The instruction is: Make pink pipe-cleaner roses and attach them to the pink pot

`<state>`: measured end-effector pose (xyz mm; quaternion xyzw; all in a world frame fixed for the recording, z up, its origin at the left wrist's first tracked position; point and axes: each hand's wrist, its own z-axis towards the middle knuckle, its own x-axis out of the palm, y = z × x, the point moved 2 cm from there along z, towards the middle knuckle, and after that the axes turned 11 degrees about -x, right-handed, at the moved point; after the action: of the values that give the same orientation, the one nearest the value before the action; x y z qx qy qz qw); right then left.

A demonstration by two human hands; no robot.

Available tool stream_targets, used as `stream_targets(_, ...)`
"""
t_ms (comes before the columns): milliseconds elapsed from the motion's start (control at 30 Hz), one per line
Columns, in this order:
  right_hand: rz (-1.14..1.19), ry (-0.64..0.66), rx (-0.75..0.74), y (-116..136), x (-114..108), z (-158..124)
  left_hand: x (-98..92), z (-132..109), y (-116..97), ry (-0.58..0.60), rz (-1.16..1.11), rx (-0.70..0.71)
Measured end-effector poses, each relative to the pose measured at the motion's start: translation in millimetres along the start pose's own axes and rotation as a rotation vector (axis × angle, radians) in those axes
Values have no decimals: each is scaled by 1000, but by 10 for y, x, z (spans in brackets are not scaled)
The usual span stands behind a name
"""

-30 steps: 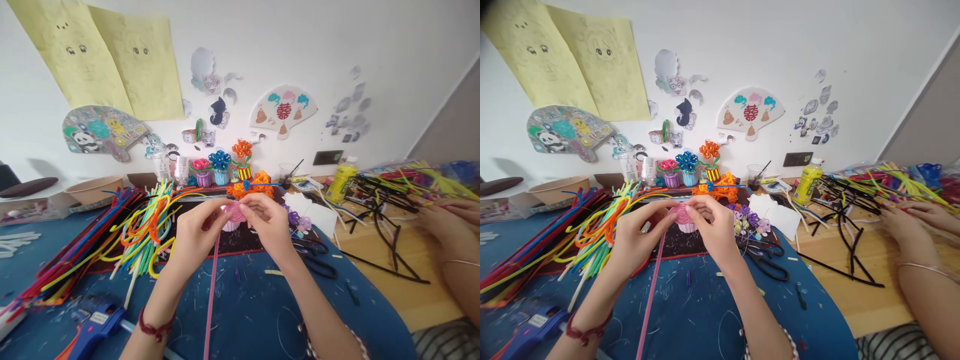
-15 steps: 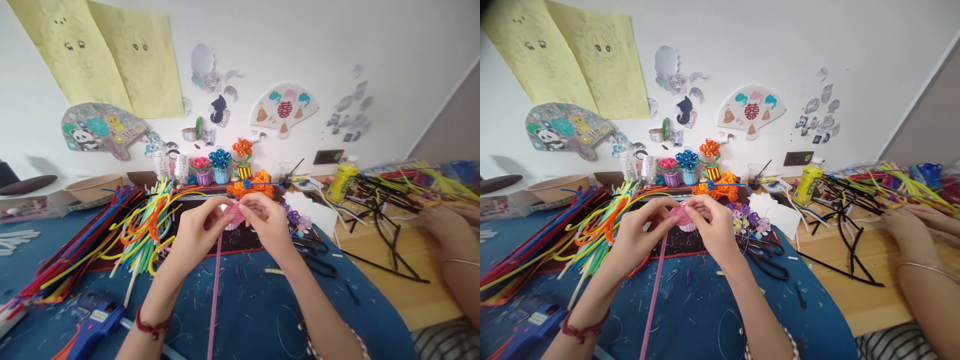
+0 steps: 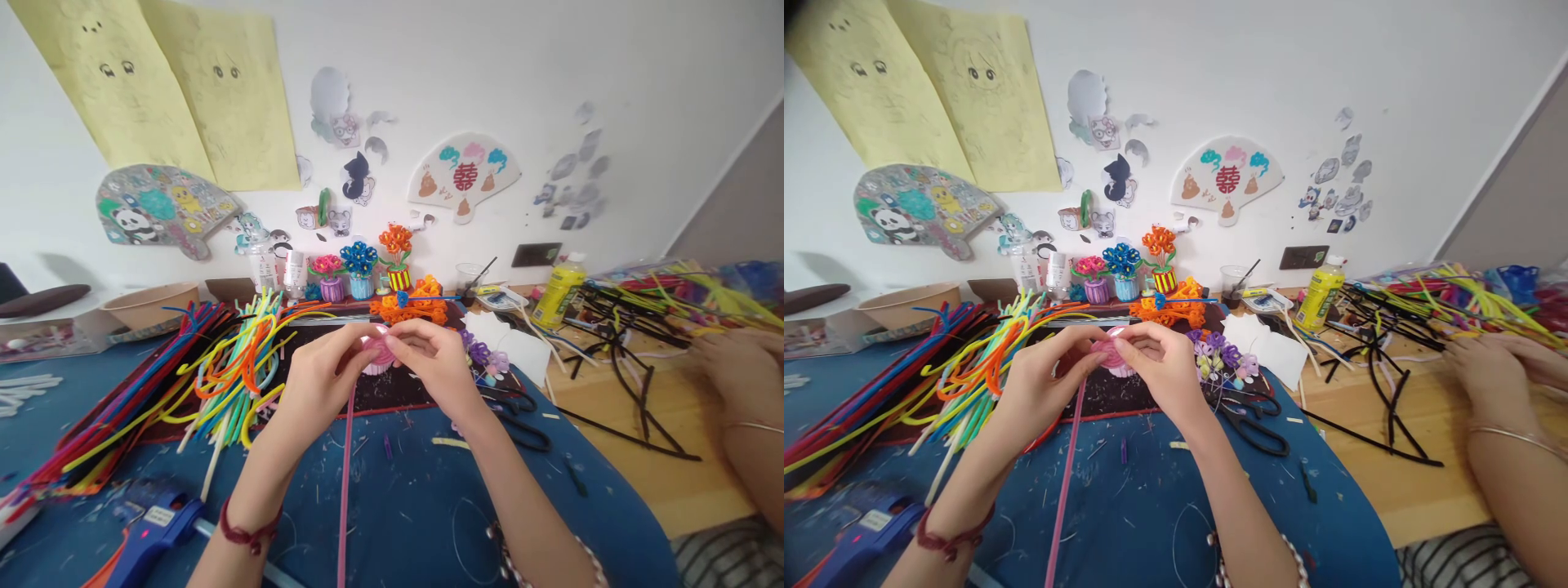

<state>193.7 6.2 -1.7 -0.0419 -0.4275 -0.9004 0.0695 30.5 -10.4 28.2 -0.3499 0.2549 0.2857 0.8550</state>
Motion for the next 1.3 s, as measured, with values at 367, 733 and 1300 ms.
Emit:
stream_targets(367,62,-77,-71,18,-24,14,-5,15,26,-79,-99,-43)
stream_targets(733,84,-106,-53,41,-32,26,-59,60,-59,-246,101,256)
stream_targets(1300,511,28,268,-71,12,159,-184,170,-134,-491,490,678)
